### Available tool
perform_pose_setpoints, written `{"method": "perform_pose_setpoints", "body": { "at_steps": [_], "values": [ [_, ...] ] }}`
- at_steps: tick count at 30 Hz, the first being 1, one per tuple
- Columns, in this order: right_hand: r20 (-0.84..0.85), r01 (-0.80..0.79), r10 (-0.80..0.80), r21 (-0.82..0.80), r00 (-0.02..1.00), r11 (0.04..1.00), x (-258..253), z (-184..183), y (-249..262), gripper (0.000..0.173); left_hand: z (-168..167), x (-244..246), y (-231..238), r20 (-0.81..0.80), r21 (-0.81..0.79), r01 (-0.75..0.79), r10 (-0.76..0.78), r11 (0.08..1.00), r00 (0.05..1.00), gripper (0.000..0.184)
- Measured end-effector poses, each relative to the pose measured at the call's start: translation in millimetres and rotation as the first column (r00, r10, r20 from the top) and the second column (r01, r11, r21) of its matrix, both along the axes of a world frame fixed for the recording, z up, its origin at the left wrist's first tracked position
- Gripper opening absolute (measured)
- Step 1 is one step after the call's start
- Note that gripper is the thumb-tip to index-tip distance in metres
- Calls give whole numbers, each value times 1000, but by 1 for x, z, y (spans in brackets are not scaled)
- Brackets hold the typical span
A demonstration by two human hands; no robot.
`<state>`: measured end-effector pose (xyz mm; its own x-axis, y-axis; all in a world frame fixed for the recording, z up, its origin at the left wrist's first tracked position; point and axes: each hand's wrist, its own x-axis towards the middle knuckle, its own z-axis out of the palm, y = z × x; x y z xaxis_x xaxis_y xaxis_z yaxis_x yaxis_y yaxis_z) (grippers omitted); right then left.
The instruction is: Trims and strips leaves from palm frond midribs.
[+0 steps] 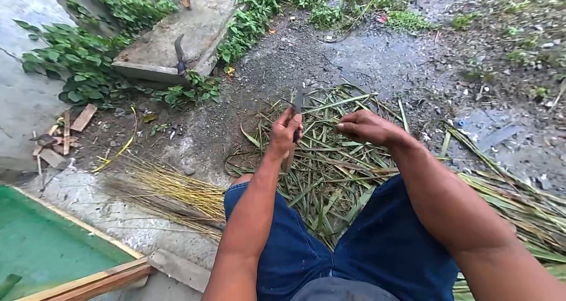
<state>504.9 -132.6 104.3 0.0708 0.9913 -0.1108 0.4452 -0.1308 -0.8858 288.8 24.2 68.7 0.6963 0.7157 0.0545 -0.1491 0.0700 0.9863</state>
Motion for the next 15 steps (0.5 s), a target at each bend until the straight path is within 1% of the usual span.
{"method": "perform_pose_setpoints", "body": {
  "at_steps": [2,3,7,9,12,13,15],
  "values": [
    [-97,-8,5,-22,995,1000,3,2,1,31,3,1,11,81,-44,-74,78,996,994,45],
    [-134,-8,4,-30,991,1000,3,3,0,31,6,0,12,104,-61,-86,92,994,990,45],
    [-158,-28,25,-12,987,1000,5,7,-6,29,8,-5,16,130,-53,-84,90,995,987,45],
    [-129,-23,22,-5,991,1000,8,9,-9,29,11,-8,30,120,-42,-138,142,990,983,43],
    [-73,7,-7,5,997,1000,15,9,-16,28,13,-20,56,108,-72,-269,276,960,955,39],
    [-23,23,-23,6,999,1000,21,9,-18,29,13,-25,62,102,-88,-308,316,947,943,39],
    [131,84,-81,-23,988,996,31,8,-23,30,13,-31,67,43,-122,-370,377,921,925,36]
  ]
}}
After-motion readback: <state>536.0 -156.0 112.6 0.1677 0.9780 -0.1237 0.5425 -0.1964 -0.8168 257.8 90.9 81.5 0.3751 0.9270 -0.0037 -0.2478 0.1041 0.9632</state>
